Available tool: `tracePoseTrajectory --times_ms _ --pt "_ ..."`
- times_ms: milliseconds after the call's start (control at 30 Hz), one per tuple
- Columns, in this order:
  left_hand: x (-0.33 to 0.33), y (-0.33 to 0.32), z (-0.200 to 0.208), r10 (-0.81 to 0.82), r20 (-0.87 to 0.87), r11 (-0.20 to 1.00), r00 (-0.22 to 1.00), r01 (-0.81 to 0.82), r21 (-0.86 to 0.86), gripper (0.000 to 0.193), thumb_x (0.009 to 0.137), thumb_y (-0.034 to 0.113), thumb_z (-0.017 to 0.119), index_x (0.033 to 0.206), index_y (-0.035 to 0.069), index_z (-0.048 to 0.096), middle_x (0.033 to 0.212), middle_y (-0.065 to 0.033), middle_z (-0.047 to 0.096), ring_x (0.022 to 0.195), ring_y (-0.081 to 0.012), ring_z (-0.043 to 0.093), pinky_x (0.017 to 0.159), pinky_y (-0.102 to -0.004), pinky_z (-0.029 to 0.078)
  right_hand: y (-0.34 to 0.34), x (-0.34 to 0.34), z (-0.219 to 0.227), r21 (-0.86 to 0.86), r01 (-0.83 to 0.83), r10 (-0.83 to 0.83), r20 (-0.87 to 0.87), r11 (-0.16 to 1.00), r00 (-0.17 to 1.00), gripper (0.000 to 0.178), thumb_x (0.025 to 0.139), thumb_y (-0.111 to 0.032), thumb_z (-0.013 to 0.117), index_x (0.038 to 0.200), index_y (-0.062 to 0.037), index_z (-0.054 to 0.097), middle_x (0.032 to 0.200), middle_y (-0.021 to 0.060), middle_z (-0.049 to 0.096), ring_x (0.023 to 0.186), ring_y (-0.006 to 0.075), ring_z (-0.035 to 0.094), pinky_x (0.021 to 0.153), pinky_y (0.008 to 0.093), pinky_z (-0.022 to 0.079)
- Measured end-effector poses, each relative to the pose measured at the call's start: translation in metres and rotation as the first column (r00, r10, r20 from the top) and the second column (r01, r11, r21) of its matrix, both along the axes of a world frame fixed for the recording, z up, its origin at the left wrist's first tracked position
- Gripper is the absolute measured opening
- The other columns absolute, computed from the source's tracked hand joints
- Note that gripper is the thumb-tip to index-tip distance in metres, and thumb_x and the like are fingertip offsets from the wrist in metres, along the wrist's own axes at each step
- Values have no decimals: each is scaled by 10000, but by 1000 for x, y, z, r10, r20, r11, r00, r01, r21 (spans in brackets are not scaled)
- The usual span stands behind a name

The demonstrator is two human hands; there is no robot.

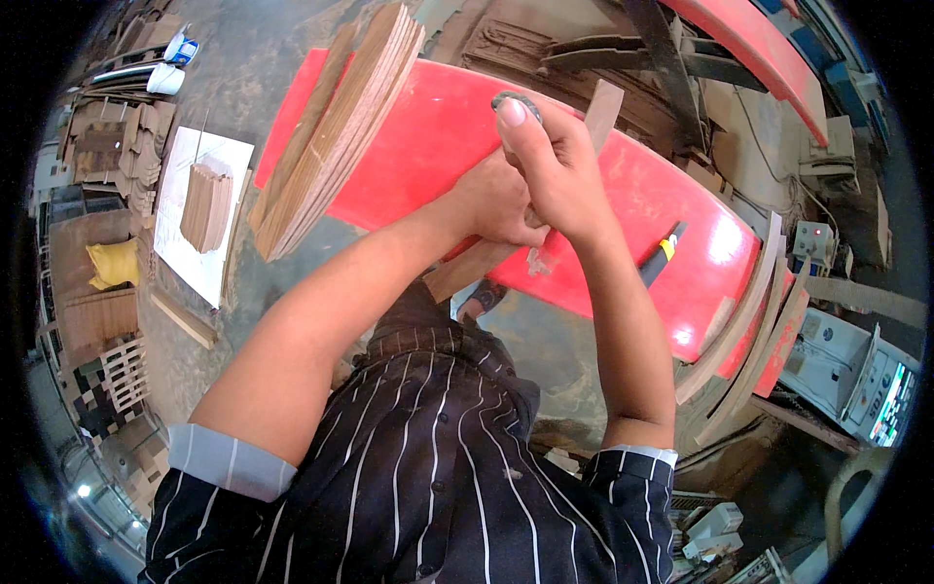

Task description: The person fits curved wooden strips onto a frame on a red workbench, tapping them into place with a hammer and trimming edges with a utility knife. They kemudian gather several completed pieces and move them across the workshop to a different staging area.

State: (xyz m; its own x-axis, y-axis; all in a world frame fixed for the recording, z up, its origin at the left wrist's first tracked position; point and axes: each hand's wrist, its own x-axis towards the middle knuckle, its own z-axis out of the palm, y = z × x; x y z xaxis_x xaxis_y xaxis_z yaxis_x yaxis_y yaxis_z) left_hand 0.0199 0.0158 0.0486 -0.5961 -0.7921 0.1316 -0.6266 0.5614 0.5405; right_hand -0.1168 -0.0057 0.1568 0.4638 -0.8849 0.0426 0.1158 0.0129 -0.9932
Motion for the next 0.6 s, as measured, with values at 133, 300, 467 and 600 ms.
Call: tracePoseTrajectory --times_ms 133,300,467,600 --pt "-2 -1 -14 37 53 994 998 -31 -102 807 736 484 782 1417 93 596 1437 -113 653 1483 -271 479 1300 -592 204 2 -23 -1 -23 42 -41 33 999 999 436 1112 -401 508 826 -72 523 737 -51 427 665 58 374 579 261 299" --pt "-1 2 -8 54 28 991 998 -50 -125 984 719 475 829 1569 161 447 1565 -94 562 1517 -297 453 1278 -595 244 4 -85 -22 156 145 -203 474 977 857 602 1024 -646 422 737 -116 406 561 -9 348 465 118 278 464 316 225" --pt "-7 -4 -13 64 50 995 997 -60 -77 1005 750 450 808 1617 183 374 1613 -56 518 1538 -282 425 1302 -581 203 45 -85 -16 67 446 -413 519 892 748 572 967 -637 425 719 -122 412 541 -19 323 462 123 247 472 319 180" --pt "-6 -5 -11 51 83 997 995 -47 -55 975 785 464 773 1627 203 356 1637 -58 488 1555 -266 399 1318 -571 165 73 -156 -17 40 469 -305 808 882 505 520 977 -559 425 693 -124 428 517 -32 305 428 111 221 435 313 169"
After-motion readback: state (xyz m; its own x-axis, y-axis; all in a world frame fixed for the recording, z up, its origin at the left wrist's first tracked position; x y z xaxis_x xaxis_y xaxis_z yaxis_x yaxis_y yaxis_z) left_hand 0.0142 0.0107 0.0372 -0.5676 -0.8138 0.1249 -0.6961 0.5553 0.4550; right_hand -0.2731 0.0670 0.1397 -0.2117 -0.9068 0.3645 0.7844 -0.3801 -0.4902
